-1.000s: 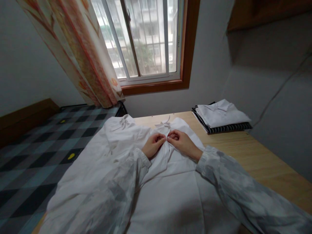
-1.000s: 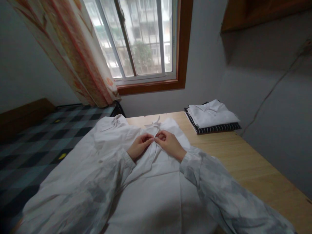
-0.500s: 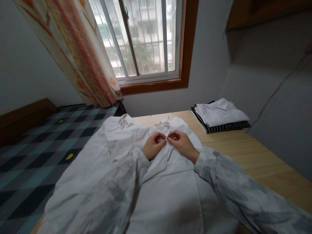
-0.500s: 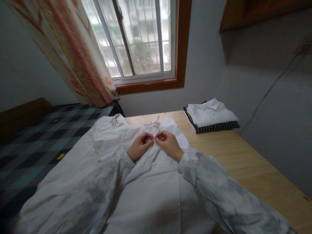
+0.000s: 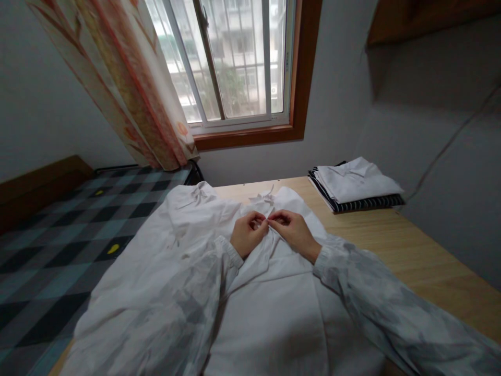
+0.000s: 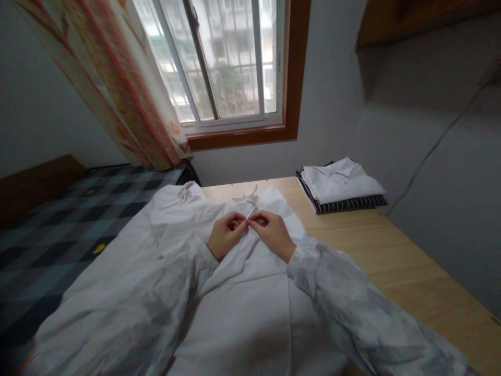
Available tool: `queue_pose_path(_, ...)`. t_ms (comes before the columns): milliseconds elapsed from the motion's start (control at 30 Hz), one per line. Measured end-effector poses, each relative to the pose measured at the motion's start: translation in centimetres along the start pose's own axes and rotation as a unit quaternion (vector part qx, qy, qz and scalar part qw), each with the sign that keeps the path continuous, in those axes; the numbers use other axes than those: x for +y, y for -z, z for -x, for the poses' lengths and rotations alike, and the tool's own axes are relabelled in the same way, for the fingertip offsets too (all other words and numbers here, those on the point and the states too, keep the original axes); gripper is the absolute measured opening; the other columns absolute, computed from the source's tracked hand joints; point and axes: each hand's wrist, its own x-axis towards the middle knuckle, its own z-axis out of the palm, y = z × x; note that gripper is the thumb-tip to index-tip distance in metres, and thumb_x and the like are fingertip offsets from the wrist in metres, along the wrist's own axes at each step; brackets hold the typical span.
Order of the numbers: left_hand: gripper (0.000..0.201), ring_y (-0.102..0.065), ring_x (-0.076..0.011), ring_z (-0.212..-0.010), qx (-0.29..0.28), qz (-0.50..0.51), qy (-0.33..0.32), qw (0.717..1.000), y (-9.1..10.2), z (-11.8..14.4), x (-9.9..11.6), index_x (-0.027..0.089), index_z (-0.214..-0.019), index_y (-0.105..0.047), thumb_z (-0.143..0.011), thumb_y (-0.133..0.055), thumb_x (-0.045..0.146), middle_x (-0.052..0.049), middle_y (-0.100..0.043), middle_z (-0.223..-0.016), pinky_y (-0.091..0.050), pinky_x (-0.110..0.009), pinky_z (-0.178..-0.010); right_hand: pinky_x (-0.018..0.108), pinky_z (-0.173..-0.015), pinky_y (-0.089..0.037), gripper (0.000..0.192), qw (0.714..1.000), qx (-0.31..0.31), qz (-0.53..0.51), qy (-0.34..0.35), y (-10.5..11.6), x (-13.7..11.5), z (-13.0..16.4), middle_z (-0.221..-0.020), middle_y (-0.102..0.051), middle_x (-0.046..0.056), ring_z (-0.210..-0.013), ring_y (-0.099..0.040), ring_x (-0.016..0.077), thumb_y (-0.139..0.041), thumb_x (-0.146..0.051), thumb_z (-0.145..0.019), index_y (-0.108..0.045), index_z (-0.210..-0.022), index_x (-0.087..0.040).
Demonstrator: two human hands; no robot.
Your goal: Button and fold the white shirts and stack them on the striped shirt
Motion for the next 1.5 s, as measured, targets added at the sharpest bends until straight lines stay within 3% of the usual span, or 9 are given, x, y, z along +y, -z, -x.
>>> queue_pose_path(333,0.019,-0.056,-0.0121,-0.06,0.008,-0.023,0.026,0.999,-0.1,-0.1,-0.4,0.018,-0.089,-0.077,-0.081,-0.075,0.035,-0.003,-0.077,-0.082,-0.043,-0.024,-0.057,0.033,-0.077,-0.058,0.021,1.0,-0.008,-0.021,-0.014,-0.1,0.7,-0.1,-0.094,-0.08,0.006,-0.083,-0.073,0.0214,-0.079,-0.04,-0.087,-0.076,-0.094,-0.02)
queue_pose_path(733,0.029,-0.055,-0.0116,-0.057,0.004,0.069,0.096,0.993,0.1,-0.5,-0.1,0.015,-0.089,-0.082,-0.069,-0.085,0.036,-0.004,-0.078,-0.079,-0.041,-0.024,-0.054,0.034,-0.082,-0.06,0.028,0.998,-0.009,-0.055,-0.024,-0.1,0.8,-0.2,-0.096,-0.081,0.008,-0.087,-0.075,0.0227,-0.081,-0.047,-0.086,-0.077,-0.094,-0.02)
queue_pose_path(1267,0.035,-0.054,-0.011,-0.058,0.002,0.11,0.099,0.989,-0.1,-0.4,0.2,0.015,-0.089,-0.08,-0.072,-0.087,0.044,-0.005,-0.076,-0.079,-0.039,-0.024,-0.055,0.035,-0.084,-0.059,0.023,0.999,0.007,-0.029,-0.025,0.2,0.7,-0.4,-0.094,-0.082,0.007,-0.088,-0.075,0.0242,-0.077,-0.043,-0.087,-0.08,-0.092,-0.02)
queue_pose_path(1500,0.028,-0.046,-0.0072,-0.053,-0.008,0.126,0.104,0.987,-0.2,-0.3,0.1,0.015,-0.088,-0.078,-0.07,-0.087,0.035,0.0,-0.07,-0.072,-0.032,-0.022,-0.051,0.033,-0.078,-0.059,0.023,0.999,-0.011,-0.026,-0.025,-0.1,0.4,-0.1,-0.09,-0.08,0.006,-0.084,-0.075,0.0225,-0.074,-0.043,-0.088,-0.077,-0.091,-0.02)
